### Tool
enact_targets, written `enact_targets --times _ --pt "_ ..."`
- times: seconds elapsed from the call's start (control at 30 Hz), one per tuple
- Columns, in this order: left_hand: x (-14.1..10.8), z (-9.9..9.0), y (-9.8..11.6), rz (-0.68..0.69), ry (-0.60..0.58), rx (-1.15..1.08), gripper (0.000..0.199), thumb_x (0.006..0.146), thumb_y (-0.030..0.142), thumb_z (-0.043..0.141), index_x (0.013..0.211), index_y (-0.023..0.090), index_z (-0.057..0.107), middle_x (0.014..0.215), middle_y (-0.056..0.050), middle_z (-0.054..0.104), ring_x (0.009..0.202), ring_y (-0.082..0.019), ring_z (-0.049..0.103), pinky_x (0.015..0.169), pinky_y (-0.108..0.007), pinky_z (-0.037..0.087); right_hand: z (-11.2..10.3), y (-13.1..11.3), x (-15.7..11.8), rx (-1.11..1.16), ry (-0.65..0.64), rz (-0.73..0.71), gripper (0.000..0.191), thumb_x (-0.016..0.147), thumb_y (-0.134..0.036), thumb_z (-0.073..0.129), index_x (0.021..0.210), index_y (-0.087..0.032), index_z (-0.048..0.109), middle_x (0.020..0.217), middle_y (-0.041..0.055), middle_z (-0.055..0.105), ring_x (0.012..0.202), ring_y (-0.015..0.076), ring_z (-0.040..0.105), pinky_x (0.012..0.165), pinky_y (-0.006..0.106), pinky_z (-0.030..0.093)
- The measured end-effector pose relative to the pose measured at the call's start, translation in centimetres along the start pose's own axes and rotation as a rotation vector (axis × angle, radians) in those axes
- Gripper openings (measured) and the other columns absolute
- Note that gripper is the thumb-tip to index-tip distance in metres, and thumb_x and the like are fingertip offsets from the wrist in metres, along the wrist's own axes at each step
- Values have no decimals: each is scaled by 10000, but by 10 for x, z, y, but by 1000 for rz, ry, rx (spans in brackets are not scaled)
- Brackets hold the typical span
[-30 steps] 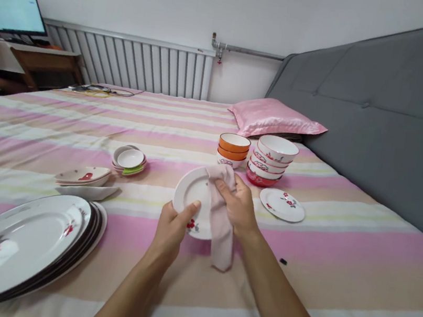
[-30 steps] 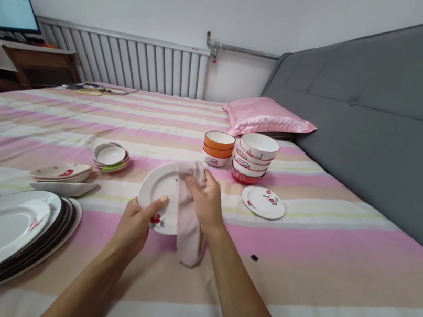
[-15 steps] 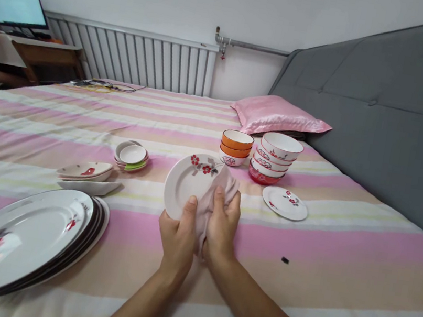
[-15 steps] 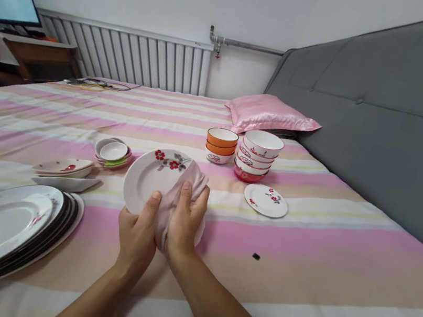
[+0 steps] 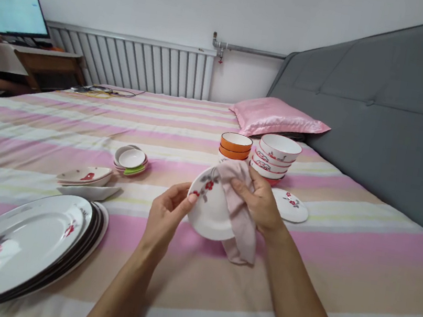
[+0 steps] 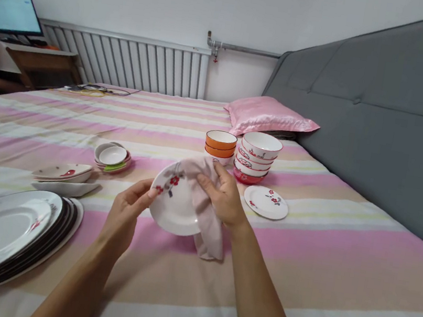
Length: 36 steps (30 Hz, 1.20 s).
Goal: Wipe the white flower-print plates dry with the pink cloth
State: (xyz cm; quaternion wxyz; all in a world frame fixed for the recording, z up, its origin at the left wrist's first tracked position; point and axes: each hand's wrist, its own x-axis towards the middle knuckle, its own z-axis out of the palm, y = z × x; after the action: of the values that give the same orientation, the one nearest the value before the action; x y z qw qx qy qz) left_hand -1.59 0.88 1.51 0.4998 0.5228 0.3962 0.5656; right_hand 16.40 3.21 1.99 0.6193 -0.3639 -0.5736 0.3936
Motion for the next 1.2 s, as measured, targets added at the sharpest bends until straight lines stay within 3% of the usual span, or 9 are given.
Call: enact_targets --times 0.23,0.37,0.5,0.83,1.03,1.2 --pt "-5 1 -4 -225 -221 75 280 623 367 732 735 122 655 652 -25 626 562 -131 529 528 -214 400 -2 -6 -6 -237 -261 -43 175 765 -328 618 896 -213 630 812 5 595 787 174 541 697 282 453" --pt "-5 -1 -10 -230 -220 130 265 674 373 693 766 129 654 628 -11 611 544 -116 512 503 -202 388 5 -7 -8 -292 -392 -36 111 786 -306 583 757 -199 581 711 -21 518 676 129 476 591 228 398" --pt "-3 1 -13 -224 -188 111 265 675 371 692 774 128 659 646 -11 623 538 -110 513 494 -201 396 9 -5 -9 -287 -380 -15 140 785 -333 583 747 -199 558 712 -30 506 675 127 475 594 229 383" --pt "-4 12 -21 -236 136 -130 328 649 422 712 739 126 605 597 3 596 510 -106 521 470 -202 408 16 7 -5 -232 -143 22 215 781 -383 597 903 -206 604 804 -3 603 733 162 545 653 267 434" --pt "-6 18 -21 -167 362 -320 328 637 389 727 797 121 625 636 -6 620 525 -105 544 493 -207 432 42 20 -9 -63 77 40 260 788 -406 580 934 -191 576 861 13 631 762 156 573 672 261 457" --pt "-9 23 -21 -59 548 -345 300 653 380 715 786 128 623 654 -2 620 550 -101 554 479 -188 415 66 27 -21 3 307 73 262 805 -429 548 906 -188 549 830 10 627 775 152 580 720 270 461"
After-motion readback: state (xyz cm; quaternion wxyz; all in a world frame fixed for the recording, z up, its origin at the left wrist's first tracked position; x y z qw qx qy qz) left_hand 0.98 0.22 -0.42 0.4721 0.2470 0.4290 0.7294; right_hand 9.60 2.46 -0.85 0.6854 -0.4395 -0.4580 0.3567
